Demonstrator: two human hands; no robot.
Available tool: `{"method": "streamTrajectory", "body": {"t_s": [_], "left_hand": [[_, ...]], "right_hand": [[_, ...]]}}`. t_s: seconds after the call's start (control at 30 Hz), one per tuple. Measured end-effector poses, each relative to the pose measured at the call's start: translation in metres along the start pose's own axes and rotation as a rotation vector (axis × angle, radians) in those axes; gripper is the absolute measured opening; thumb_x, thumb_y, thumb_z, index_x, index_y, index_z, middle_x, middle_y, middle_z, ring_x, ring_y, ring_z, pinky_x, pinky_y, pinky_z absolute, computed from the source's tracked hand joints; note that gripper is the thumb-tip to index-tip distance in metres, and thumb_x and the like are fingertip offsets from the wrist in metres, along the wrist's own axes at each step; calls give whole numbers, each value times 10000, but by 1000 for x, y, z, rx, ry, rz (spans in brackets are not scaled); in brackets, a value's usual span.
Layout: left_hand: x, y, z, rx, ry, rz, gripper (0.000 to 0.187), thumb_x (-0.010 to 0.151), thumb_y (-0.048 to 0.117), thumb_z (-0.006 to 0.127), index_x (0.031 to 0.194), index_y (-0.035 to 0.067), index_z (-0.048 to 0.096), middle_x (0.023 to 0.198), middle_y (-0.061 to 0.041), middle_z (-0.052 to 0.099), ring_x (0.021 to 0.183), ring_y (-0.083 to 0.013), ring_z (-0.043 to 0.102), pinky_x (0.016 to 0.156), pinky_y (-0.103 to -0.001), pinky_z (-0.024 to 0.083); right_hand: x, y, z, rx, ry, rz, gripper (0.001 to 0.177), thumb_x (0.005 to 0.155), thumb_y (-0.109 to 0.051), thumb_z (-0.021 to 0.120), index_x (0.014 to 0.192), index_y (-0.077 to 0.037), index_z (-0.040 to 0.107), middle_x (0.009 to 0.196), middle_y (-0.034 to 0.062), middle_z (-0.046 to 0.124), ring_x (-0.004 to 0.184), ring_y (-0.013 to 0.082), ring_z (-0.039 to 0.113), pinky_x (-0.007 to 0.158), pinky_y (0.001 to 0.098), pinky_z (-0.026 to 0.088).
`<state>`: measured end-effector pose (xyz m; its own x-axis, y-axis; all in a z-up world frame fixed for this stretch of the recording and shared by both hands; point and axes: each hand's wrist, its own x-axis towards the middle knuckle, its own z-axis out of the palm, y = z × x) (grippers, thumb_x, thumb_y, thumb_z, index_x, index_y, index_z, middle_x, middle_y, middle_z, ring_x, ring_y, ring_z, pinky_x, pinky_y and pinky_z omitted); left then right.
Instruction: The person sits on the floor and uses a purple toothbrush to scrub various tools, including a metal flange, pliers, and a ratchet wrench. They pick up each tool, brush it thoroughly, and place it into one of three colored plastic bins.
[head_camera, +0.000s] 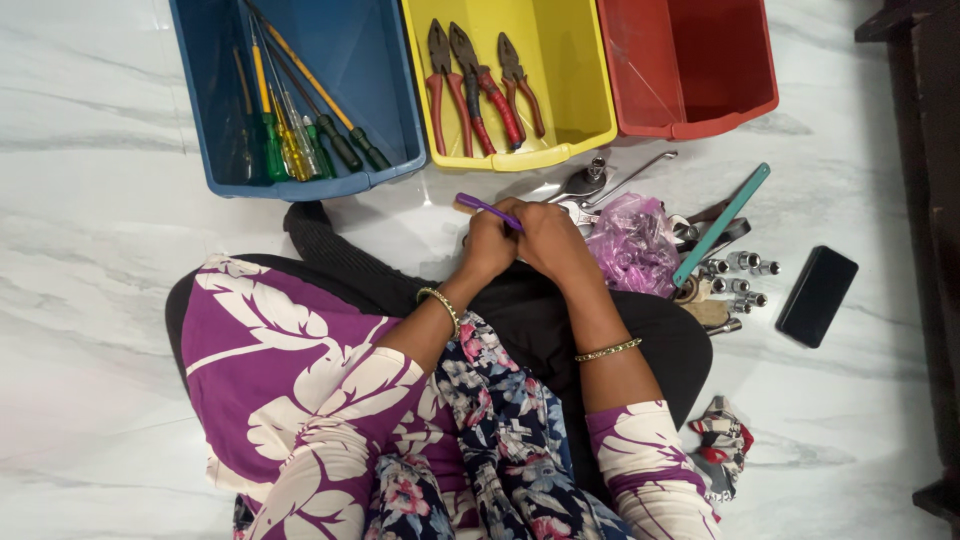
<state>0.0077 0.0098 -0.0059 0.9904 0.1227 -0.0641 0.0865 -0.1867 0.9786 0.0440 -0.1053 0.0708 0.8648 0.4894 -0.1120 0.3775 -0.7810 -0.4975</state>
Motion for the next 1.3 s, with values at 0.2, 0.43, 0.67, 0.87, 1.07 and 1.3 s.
{"method": "streamTrajectory", "body": {"t_s": [0.2,0.43,0.67,0.87,1.07,1.3], "left_hand": [[4,-8,3,-406,-121,198,445,802,-179,531,1177,25,656,1053,-88,717,1025,-148,645,920,-285,504],[2,2,0,-292,-98,154,362,817,-139,603,1134,25,658,931,-84,708,893,-141,628,801,-289,518],[-1,11,-5,-100,-48,136,249,859,-59,633,1094,24,650,897,-189,715,806,-248,714,735,-325,531],[-1,25,-9,-16,65,317,342,825,-39,686,1158,12,626,976,-220,714,912,-348,720,765,-363,548],[-5,44,-15,-112,81,171,385,876,-32,590,1255,23,626,992,-179,741,905,-298,764,783,-348,573],[-3,78,-29,-68,158,280,292,887,-55,582,1172,-32,640,1013,-201,705,877,-320,738,753,-364,590]], "right_hand": [[2,3,4,16,18,-4,154,822,-60,622,886,1,748,875,285,695,857,456,691,772,539,533],[3,-1,2,-3,-8,42,156,823,-86,622,870,2,742,856,285,694,843,458,692,764,541,535],[4,4,5,-19,-28,50,168,807,-67,605,877,12,736,859,297,692,847,469,689,770,541,541],[4,3,5,8,15,5,162,805,-68,611,877,27,721,891,286,697,865,467,685,782,532,536],[4,-13,-12,206,138,-69,147,825,3,594,921,32,702,953,257,697,915,447,673,777,490,525],[3,-14,-20,468,385,-164,269,846,84,569,1069,26,707,1036,218,722,951,399,715,825,417,561]]}}
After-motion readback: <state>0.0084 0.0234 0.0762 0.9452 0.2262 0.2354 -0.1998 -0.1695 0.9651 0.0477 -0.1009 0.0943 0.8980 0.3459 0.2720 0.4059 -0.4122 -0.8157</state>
